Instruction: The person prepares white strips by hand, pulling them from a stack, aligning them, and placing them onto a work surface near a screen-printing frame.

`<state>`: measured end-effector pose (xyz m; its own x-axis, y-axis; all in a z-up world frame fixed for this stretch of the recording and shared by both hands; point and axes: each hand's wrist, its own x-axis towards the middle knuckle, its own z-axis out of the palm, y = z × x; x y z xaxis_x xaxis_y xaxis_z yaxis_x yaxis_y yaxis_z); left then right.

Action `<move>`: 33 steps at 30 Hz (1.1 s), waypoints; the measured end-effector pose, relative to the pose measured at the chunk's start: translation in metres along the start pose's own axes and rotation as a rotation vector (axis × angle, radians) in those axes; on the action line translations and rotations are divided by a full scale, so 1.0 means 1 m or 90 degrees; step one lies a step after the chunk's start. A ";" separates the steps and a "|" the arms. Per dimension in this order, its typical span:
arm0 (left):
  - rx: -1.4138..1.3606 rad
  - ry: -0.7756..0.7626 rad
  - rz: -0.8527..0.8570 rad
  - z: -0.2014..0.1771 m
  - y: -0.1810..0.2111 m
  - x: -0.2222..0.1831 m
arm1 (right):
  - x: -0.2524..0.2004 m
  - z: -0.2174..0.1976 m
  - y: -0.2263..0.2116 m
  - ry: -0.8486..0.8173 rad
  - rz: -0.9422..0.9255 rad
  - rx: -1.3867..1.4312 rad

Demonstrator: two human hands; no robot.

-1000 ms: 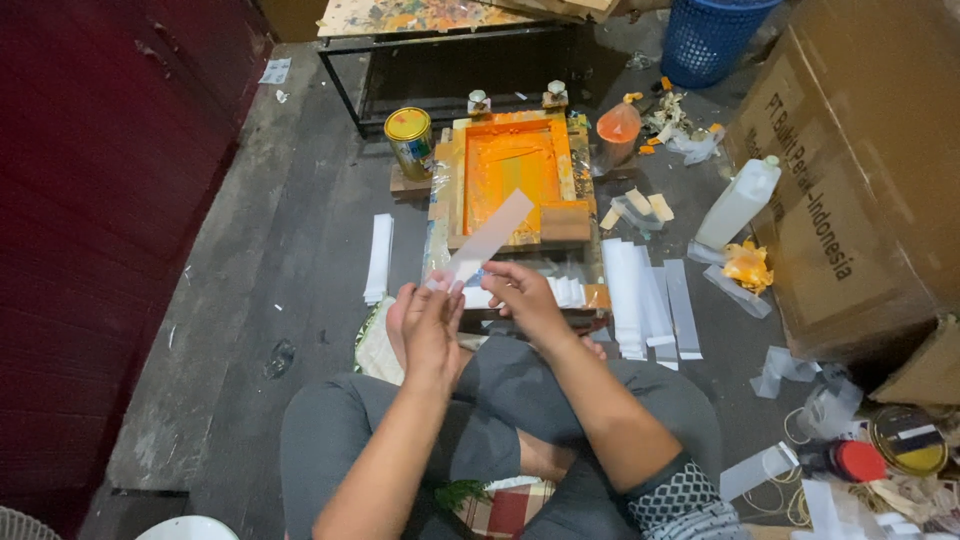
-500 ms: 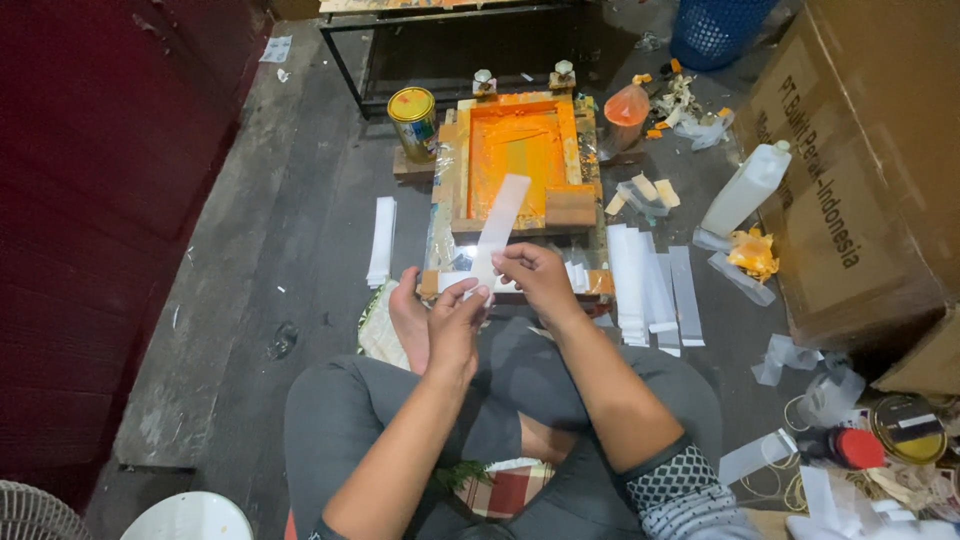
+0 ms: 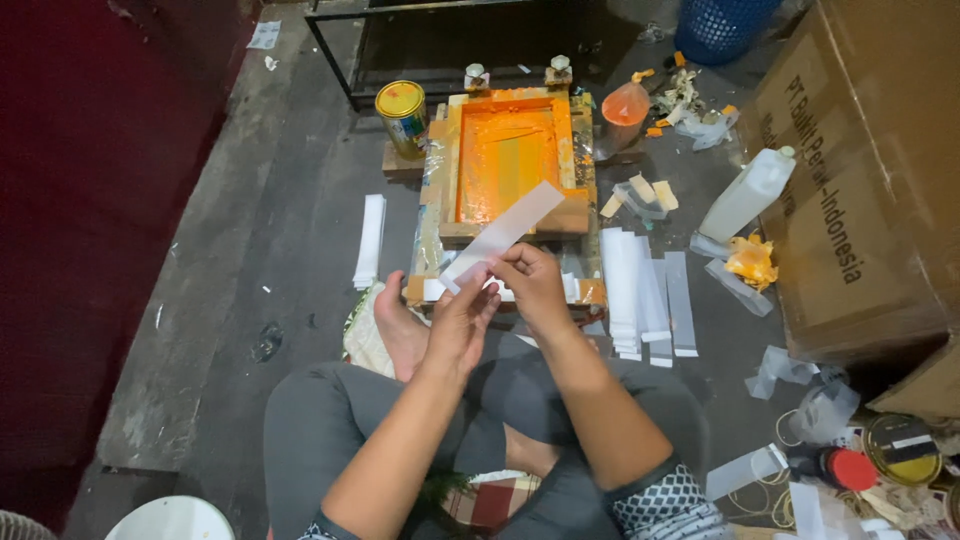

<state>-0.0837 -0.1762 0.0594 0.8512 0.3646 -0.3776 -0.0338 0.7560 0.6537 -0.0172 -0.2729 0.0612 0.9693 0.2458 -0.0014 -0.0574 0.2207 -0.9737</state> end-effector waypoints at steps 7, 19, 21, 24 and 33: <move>0.014 0.001 0.037 0.014 0.005 0.014 | 0.002 -0.006 -0.012 0.036 0.004 0.038; 0.190 -0.010 0.124 0.025 0.024 0.017 | 0.004 -0.021 -0.033 0.064 0.008 0.091; 0.182 -0.005 0.127 0.021 0.024 0.020 | 0.003 -0.021 -0.039 0.072 0.007 0.095; 0.184 -0.006 0.126 0.020 0.026 0.018 | 0.006 -0.023 -0.030 0.074 0.006 0.090; 0.183 -0.023 0.128 0.054 0.028 -0.008 | 0.007 -0.018 -0.019 0.055 0.011 0.098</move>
<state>-0.0633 -0.1870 0.1161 0.8609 0.4670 -0.2020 -0.0585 0.4854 0.8723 -0.0053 -0.2921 0.0759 0.9843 0.1706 -0.0446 -0.1045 0.3606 -0.9268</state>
